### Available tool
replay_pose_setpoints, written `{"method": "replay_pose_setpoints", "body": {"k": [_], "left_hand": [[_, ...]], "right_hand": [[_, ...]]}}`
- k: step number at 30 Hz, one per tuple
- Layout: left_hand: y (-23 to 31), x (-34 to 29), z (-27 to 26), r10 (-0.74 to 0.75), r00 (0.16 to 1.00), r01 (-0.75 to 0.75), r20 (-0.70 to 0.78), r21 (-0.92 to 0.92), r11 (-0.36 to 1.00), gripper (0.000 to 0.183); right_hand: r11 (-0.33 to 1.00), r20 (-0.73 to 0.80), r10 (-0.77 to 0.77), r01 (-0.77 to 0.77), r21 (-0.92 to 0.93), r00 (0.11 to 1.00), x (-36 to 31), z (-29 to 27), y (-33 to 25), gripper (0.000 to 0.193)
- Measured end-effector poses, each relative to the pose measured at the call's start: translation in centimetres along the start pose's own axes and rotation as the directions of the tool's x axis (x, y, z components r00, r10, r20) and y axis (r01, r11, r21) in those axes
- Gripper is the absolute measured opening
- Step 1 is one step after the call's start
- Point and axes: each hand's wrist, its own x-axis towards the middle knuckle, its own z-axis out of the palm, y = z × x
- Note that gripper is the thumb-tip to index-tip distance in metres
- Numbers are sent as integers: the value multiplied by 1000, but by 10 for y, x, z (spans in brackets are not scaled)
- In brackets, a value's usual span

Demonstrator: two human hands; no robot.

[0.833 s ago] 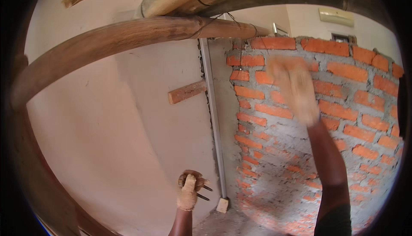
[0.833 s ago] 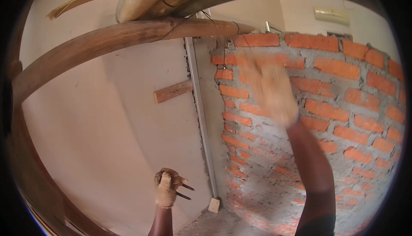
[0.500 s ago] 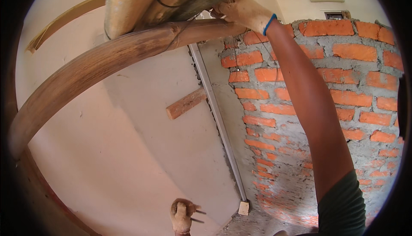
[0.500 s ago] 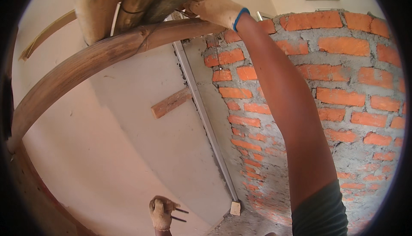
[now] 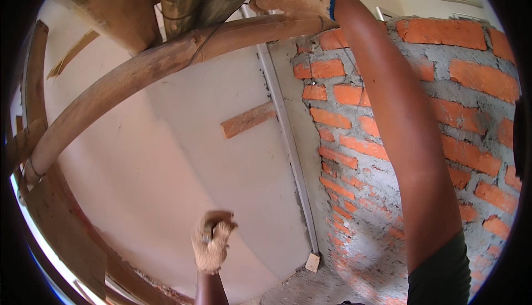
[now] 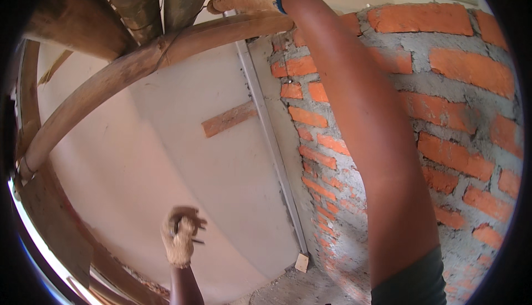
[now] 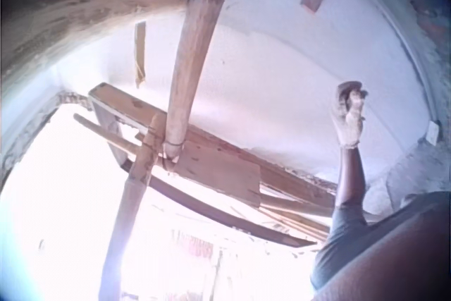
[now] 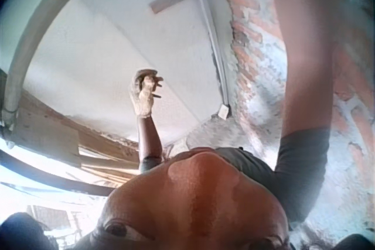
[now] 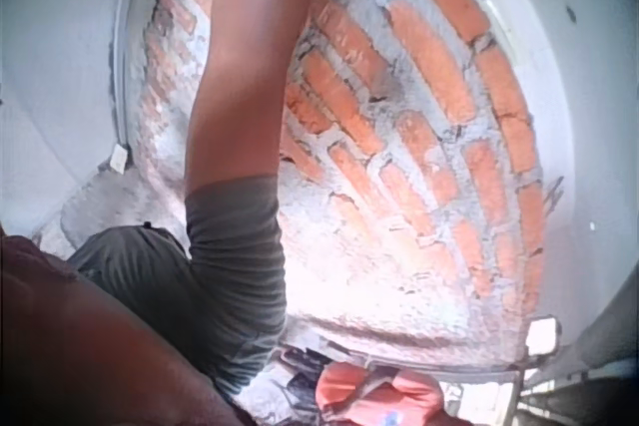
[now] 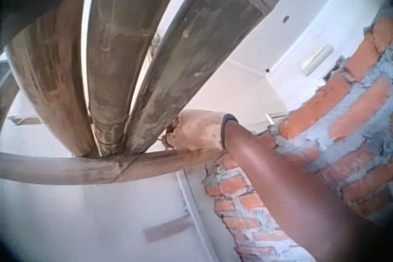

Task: The person handles a wire and ties it around bamboo poles to secure a scaffolding structure. They then use pliers to tighten the wire connections on the bamboo frame.

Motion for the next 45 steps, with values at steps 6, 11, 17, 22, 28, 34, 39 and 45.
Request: {"method": "replay_pose_setpoints", "body": {"k": [6, 11, 17, 22, 28, 34, 39, 45], "left_hand": [[97, 78, 64, 193, 981, -185, -27, 175, 967, 53], [145, 146, 71, 375, 927, -362, 17, 306, 881, 68], [159, 200, 77, 436, 882, -472, 181, 319, 822, 75], [162, 191, 76, 544, 834, -537, 92, 361, 763, 72], [174, 203, 71, 440, 883, -469, 165, 261, 843, 71], [170, 217, 76, 437, 878, -463, 196, 113, 879, 63], [164, 222, 76, 472, 856, -500, 212, 109, 859, 62], [162, 221, 76, 457, 866, -486, 205, 127, 865, 62]], "right_hand": [[965, -165, 190, -215, -150, 968, -26, -7, -42, 34], [927, -461, 277, -361, -103, 843, -53, 28, -78, 31], [900, -574, 141, -345, -265, 807, -56, 58, -92, 24], [924, -430, 373, -291, 246, 822, -55, 49, -64, 22], [882, -238, -355, 240, -407, 904, -51, 28, -8, 19], [773, 194, 392, -436, 461, 899, -26, 10, -18, 22], [977, -85, 197, -202, -61, 977, -12, 8, -36, 22], [896, -333, 212, -319, -310, 919, -22, 42, -40, 22]]}}
